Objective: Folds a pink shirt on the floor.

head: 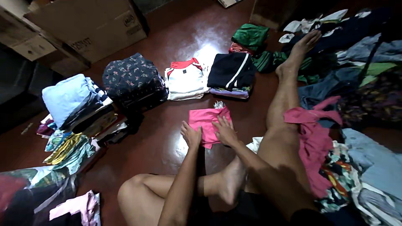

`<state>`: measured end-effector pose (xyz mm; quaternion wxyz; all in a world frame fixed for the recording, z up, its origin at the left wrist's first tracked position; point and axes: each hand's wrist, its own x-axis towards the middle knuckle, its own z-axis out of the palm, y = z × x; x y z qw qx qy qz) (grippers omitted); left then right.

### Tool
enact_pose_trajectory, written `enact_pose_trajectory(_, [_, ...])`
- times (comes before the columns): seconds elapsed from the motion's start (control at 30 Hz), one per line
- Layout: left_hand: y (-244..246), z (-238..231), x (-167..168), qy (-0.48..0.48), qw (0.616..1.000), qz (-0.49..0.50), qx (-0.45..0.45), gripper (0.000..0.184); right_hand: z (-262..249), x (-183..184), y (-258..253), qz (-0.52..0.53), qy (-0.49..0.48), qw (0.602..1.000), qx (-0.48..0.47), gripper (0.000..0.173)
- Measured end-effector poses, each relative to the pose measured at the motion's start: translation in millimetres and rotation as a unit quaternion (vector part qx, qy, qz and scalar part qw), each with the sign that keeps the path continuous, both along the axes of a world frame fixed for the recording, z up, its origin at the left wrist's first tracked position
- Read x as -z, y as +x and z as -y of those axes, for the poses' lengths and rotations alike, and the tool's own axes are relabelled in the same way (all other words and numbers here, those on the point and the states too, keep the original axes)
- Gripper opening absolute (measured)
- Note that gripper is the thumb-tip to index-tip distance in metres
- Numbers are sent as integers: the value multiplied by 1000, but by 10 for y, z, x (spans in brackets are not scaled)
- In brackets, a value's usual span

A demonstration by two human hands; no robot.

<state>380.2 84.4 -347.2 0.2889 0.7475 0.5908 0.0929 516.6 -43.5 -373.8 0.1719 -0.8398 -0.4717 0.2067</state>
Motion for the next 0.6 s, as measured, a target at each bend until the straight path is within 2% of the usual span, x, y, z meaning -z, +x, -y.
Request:
enact_pose_trajectory(0.07, [67,-152,-166,-111,993,39,-25,107,25,29,21,1,15,1000,0,52])
enact_pose_trajectory(0.13, [70,-304,-194,-238,961,127,-55,83,59,34,49,-13,22,1000,-6,52])
enact_pose_trajectory(0.2, [39,-377,-224,-371,899,222,-69,51,99,23,91,-34,33,999,-10,52])
enact_pose_trajectory(0.27, [-47,-385,-299,-463,831,307,-40,43,103,-5,108,-48,41,998,-10,50])
enact_pose_trajectory(0.3, [-82,-361,-356,-473,812,341,-25,44,98,-21,96,-51,51,997,-4,48])
enact_pose_trajectory(0.37, [-78,-276,-581,-456,802,387,0,46,72,-104,34,-46,103,993,36,44])
enact_pose_trajectory(0.43, [-15,-170,-901,-413,825,384,45,48,36,-290,-69,-60,169,978,103,49])
enact_pose_trajectory(0.47, [25,-107,-1067,-378,850,358,81,48,27,-409,-136,-119,195,964,139,52])
enact_pose_trajectory(0.5, [67,-23,-1237,-330,880,317,124,48,36,-539,-207,-225,206,937,172,55])
enact_pose_trajectory(0.53, [111,76,-1399,-275,909,262,173,48,48,-685,-288,-370,219,879,206,56])
enact_pose_trajectory(0.6, [178,371,-1619,-167,938,145,268,53,44,-1152,-513,-629,222,675,316,65])
